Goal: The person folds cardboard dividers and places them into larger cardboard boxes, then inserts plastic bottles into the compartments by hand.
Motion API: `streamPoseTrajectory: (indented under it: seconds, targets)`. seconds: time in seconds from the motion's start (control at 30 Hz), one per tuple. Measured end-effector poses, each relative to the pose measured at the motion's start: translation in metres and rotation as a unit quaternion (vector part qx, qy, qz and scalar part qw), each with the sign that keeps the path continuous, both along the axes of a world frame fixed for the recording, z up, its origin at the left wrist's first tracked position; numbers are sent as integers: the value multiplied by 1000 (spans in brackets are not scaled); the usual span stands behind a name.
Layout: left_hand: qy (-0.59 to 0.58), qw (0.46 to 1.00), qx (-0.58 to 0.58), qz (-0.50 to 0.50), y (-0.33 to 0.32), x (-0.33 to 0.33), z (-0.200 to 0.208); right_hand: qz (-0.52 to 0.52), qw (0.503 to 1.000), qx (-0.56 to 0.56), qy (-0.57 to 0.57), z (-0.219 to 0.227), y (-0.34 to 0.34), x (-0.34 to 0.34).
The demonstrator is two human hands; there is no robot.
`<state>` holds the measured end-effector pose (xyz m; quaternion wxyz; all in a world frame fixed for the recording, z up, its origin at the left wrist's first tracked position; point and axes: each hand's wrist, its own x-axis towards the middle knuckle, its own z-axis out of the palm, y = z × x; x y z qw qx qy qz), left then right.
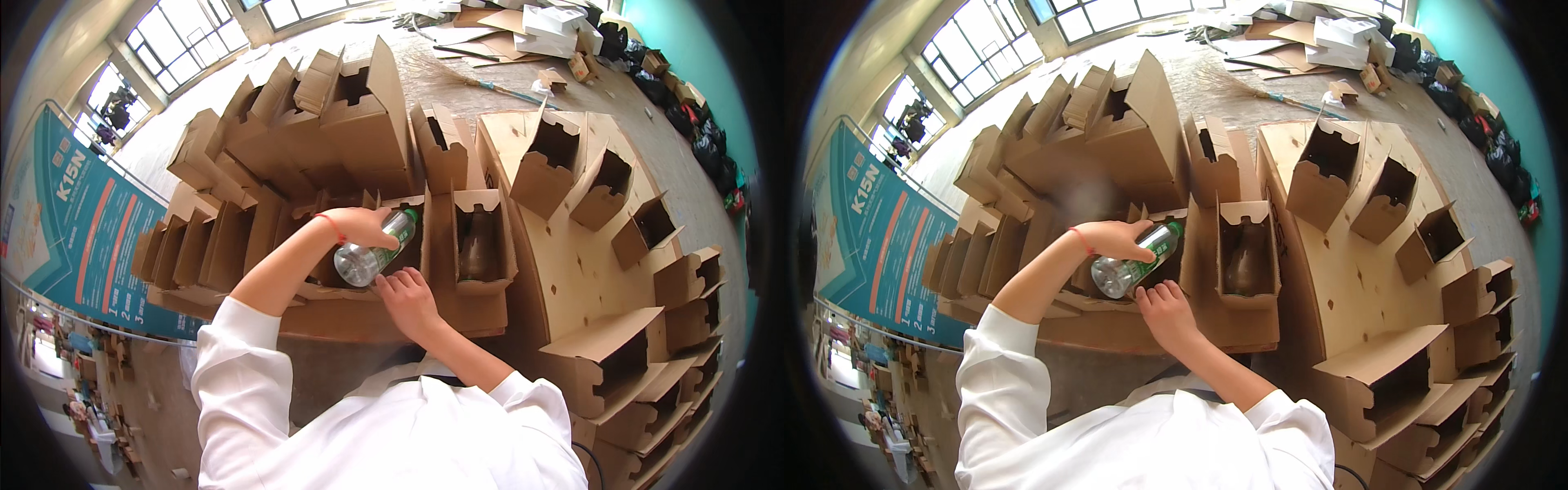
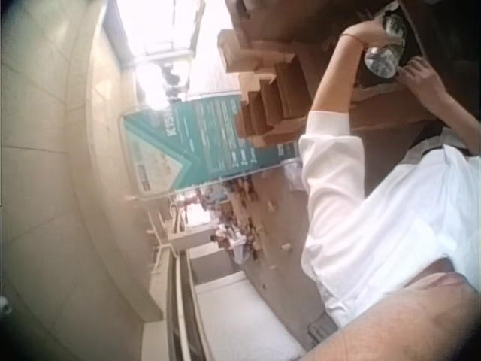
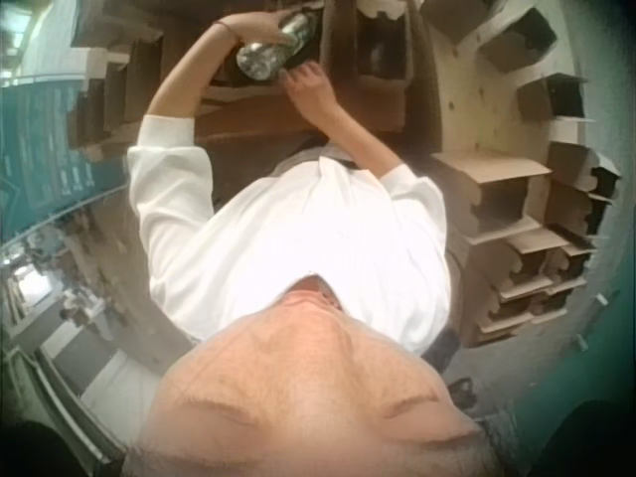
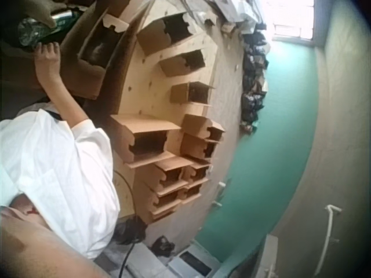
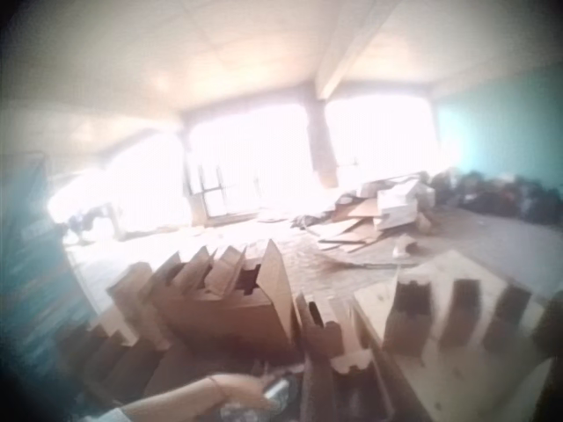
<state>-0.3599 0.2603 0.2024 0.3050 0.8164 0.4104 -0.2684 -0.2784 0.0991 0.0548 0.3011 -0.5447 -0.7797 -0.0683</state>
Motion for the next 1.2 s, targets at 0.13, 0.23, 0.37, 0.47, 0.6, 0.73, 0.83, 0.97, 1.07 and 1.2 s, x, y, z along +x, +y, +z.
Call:
streamPoseTrajectory:
  seconds: [0.13,0.23,0.37,0.47,0.6,0.73,0.83,0.97,1.07,1.2]
  targets:
    - [66,996,31,56,4,37,-30,26,999,-28,-14,4,-9,0]
    - [35,994,100,25,-1,54,-42,25,999,-25,-31,-5,-14,0]
    - [39,993,112,11,-5,60,-44,37,998,-29,-41,-3,-15,6]
    - [22,990,136,15,-8,47,-48,49,998,-41,-21,-6,-16,6]
    - [6,980,196,33,-18,47,-63,37,999,-31,-8,-14,-12,10]
    - [-17,972,230,48,-26,54,-87,27,998,-65,0,-21,-12,12]
    - [-36,974,216,64,-31,51,-102,22,997,-71,14,-27,-17,15]
    - [-50,988,134,62,-31,42,-95,10,998,-43,37,-29,-16,19]
    - [-69,988,6,136,-36,40,-75,9,999,-22,26,-28,-18,19]
    - [-139,967,-90,196,-29,29,-114,23,998,-46,37,-32,-16,24]
